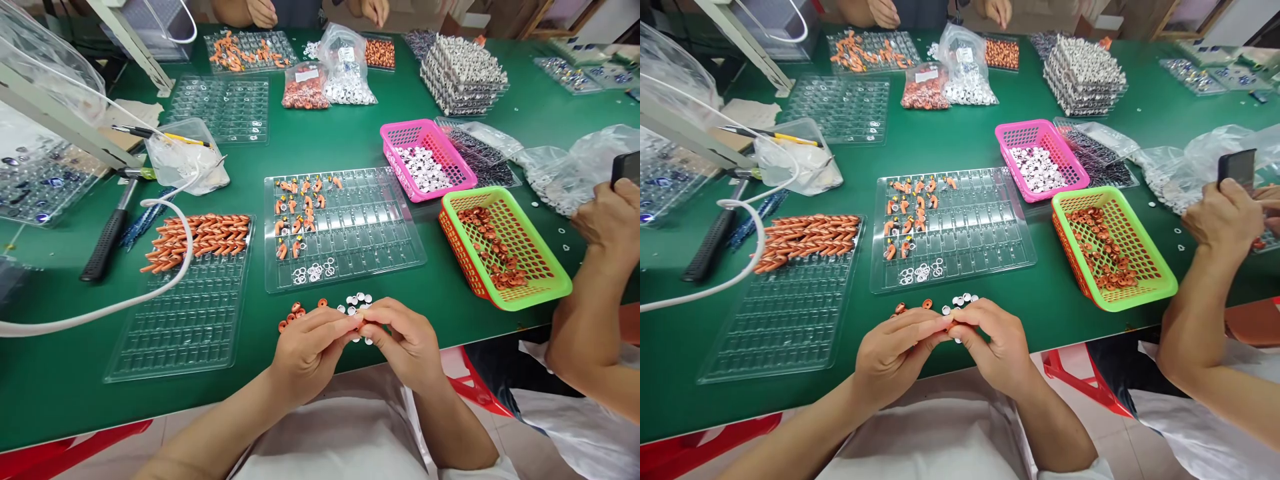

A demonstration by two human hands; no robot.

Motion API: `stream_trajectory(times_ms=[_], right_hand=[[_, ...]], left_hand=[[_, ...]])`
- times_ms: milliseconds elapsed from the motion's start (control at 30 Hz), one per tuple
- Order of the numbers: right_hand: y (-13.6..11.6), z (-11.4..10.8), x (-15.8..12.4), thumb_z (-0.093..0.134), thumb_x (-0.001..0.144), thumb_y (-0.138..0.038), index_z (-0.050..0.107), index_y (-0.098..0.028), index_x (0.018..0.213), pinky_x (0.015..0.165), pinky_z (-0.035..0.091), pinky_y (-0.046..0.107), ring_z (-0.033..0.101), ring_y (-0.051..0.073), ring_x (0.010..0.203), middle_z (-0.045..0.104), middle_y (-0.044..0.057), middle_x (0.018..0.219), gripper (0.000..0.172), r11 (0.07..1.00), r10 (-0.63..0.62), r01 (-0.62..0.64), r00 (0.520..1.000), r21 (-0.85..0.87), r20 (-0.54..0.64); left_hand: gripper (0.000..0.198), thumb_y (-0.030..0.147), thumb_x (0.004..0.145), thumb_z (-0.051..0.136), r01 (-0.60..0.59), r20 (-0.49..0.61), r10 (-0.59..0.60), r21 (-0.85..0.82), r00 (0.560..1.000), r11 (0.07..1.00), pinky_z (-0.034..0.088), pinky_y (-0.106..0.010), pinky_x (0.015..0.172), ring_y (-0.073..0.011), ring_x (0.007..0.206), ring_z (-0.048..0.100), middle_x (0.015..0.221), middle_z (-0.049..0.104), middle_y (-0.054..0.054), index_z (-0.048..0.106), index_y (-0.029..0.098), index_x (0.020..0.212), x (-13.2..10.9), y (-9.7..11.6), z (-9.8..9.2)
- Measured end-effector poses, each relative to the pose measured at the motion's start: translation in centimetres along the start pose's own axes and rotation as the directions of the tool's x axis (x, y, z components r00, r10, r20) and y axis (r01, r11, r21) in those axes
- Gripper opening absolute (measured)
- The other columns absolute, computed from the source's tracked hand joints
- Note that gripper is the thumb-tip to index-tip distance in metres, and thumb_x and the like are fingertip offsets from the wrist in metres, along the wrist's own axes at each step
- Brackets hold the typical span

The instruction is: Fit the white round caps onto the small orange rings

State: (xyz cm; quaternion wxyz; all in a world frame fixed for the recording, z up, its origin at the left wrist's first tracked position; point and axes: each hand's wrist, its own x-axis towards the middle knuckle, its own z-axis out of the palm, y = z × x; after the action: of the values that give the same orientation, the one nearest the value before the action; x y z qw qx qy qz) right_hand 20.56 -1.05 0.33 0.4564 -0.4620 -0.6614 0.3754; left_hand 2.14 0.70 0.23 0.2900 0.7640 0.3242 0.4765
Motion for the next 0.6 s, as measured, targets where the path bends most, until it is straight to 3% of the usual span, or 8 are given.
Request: stream_trajectory(times_ms=[133,367,600], right_hand=[[0.17,-0.21,0.04,0.063,0.091,-0.018,0.068,-0.025,0.112,0.064,0.054,0.024,0.064,0.013,0.073,0.069,0.002,0.086,0.022,0.999,0.050,-0.052,0.997,0.017,0.067],[0.08,-0.65,0.30,0.056,0.096,-0.019,0.066,-0.023,0.118,0.077,0.053,0.027,0.064,0.015,0.086,0.070,0.005,0.096,0.025,1.000,0.016,-0.011,0.981,-0.026,0.193],[0.19,-0.35,0.40,0.052,0.097,-0.018,0.064,-0.022,0.118,0.074,0.054,0.027,0.063,0.015,0.083,0.069,0.005,0.092,0.025,0.991,-0.099,0.112,0.980,-0.066,0.171]], left_hand=[[0.027,0.002,0.087,0.062,0.028,0.020,-0.028,0.015,0.999,0.999,0.058,-0.025,0.073,-0.0137,0.077,0.071,0.086,0.077,-0.005,0.067,0.017,0.109,-0.11,0.03,-0.04],[0.027,0.000,0.085,0.063,0.030,0.021,-0.030,0.007,0.999,1.000,0.056,-0.021,0.075,-0.0124,0.078,0.071,0.087,0.077,-0.005,0.068,0.015,0.107,0.09,0.26,-0.10],[0.026,0.000,0.085,0.063,0.034,0.031,-0.035,0.006,0.999,0.999,0.058,-0.023,0.077,-0.0131,0.078,0.071,0.087,0.077,-0.004,0.068,0.015,0.106,0.12,0.18,-0.31]])
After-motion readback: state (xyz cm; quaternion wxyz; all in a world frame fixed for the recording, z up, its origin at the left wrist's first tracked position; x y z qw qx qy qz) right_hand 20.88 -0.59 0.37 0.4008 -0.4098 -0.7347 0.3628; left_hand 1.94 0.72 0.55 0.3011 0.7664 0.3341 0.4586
